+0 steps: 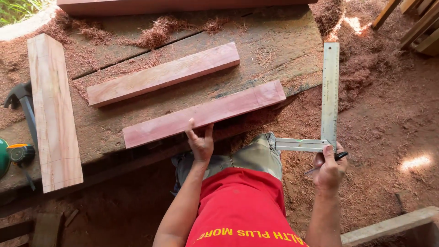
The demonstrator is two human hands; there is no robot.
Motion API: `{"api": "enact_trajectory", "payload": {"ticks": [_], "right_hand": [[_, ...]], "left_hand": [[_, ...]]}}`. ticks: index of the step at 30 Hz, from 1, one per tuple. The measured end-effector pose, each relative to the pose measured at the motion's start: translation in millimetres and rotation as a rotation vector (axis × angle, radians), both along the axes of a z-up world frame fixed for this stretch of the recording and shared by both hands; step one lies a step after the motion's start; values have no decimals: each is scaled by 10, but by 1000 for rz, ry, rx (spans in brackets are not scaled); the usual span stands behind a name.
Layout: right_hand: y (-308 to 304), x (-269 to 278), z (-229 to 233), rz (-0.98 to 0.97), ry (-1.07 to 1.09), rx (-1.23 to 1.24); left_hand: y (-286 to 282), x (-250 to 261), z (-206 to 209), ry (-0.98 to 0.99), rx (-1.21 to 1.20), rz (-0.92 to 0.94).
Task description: The person uses a metal L-square ruler and a black marker to draw straight lines on several rectangular wooden planks. They repeatedly position the ruler on the wood, mark the surface, and then reposition the ruler to continue the process on different pieces.
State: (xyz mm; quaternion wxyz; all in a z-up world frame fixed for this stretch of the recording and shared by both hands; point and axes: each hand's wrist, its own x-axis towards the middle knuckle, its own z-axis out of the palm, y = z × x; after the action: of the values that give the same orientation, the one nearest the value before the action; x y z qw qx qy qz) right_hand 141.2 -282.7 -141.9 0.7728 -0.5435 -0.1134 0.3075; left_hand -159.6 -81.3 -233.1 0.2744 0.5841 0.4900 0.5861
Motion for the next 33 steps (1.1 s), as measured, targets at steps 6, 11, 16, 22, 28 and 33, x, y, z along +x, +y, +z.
{"api": "enact_trajectory", "payload": {"ticks": [6, 11, 16, 22, 28, 33], "right_hand": [[183, -126, -44, 98, 46, 71], [259, -258, 23, 130, 66, 54], [174, -218, -102, 151, 112, 82], [236, -276, 185, 197, 84, -10], [584, -456, -117, 317, 213, 11], [1101, -800, -173, 432, 298, 8]], "left_hand": [[81, -78, 661, 187, -154, -59], [9, -219, 1328, 345, -569, -210], [146, -490, 1252, 841, 251, -67], [619, -410, 1375, 1085, 170, -105], [1014, -219, 1370, 1057, 215, -303], [838, 487, 1714, 1004, 275, -744]]}}
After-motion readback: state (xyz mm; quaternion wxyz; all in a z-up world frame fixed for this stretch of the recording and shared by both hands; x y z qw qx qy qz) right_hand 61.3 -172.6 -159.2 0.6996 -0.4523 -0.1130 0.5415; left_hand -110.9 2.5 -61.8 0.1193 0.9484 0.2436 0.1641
